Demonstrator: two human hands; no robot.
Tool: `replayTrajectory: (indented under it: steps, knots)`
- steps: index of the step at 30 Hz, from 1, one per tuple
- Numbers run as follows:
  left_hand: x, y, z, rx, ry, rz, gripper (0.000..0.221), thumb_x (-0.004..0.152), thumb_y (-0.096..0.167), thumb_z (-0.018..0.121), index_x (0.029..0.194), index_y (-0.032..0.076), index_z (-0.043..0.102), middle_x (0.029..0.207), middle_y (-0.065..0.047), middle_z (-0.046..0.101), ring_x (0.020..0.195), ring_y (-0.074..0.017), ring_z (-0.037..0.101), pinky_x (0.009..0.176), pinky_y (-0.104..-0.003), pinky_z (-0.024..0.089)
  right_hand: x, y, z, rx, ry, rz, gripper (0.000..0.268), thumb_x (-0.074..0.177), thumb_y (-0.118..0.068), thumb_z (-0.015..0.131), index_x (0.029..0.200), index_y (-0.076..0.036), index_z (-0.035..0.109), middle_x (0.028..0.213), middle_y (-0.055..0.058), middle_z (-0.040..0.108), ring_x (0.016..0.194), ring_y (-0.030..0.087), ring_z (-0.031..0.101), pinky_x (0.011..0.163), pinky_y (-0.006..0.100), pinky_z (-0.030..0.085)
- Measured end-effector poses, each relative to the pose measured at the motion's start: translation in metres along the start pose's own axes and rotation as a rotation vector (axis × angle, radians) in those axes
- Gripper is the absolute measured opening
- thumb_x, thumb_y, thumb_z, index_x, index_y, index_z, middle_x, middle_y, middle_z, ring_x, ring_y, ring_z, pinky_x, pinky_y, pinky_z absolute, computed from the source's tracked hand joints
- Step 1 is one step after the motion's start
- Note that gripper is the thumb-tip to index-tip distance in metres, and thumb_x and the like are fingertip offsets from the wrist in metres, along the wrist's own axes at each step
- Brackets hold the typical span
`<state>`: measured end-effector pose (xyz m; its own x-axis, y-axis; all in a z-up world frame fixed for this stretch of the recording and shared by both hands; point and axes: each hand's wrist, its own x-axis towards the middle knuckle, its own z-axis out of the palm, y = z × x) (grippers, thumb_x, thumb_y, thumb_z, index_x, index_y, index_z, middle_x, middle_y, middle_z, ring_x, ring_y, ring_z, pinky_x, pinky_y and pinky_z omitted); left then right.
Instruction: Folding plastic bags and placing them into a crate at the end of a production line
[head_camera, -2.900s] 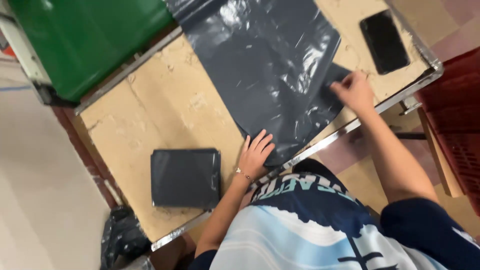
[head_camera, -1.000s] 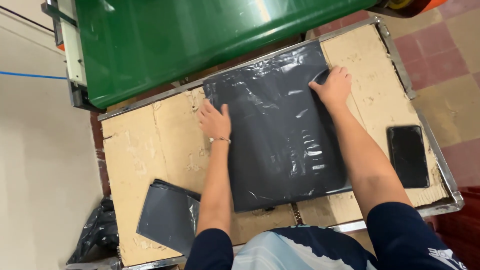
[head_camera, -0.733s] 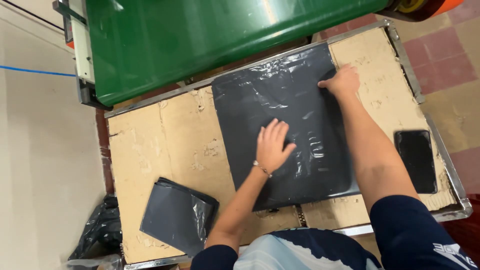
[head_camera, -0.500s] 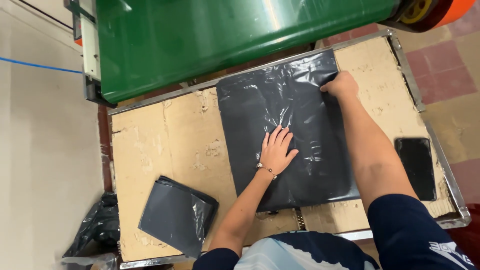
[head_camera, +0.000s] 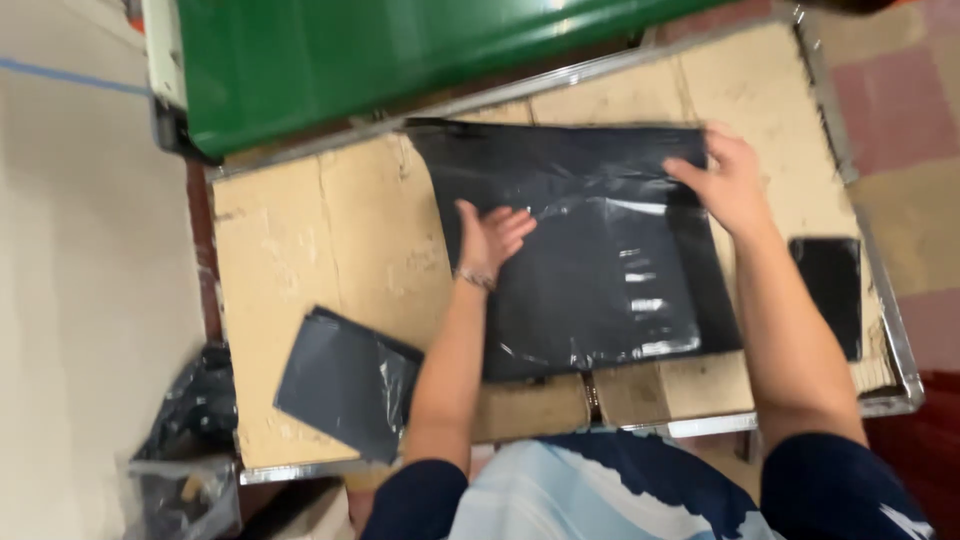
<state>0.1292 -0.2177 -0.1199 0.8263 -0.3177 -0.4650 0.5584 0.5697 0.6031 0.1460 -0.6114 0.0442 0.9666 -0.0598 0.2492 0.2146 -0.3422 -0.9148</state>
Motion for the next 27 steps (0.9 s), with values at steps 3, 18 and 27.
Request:
replayTrajectory:
  steps: [3,18,27]
  knots:
    - [-0.028,0.037,-0.027,-0.262,0.012,-0.129,0.096,0.082,0.091,0.041,0.115,0.007,0.075,0.133,-0.024,0.063,0.124,-0.0415,0.061,0.085,-0.047,0.062,-0.077,-0.029,-0.04,-0.152,-0.112,-0.119,0.023,0.089,0.001,0.087,0.108,0.0,0.075,0.113,0.017,0.066,0.115,0.034,0.06,0.103,0.042,0.045]
    - [-0.11,-0.009,-0.036,0.823,0.61,0.417,0.048,0.083,0.007,0.07,0.127,0.01,0.052,0.118,-0.007,0.062,0.109,-0.0186,0.062,0.098,-0.031,0.049,-0.195,0.011,-0.063,-0.652,-0.326,-0.217,0.021,0.102,-0.003,0.07,0.116,-0.016,0.08,0.135,0.014,0.063,0.121,0.038,0.05,0.104,0.048,0.047]
    - [-0.234,-0.07,0.012,2.069,-0.1,1.405,0.03,0.095,0.035,0.063,0.115,0.014,0.066,0.119,-0.011,0.061,0.115,-0.0315,0.059,0.096,-0.044,0.045,-0.258,-0.033,0.026,-0.996,-0.688,-0.32,0.1,0.062,-0.031,0.083,0.152,-0.007,0.048,0.161,0.02,0.044,0.155,0.038,0.033,0.129,0.051,0.022]
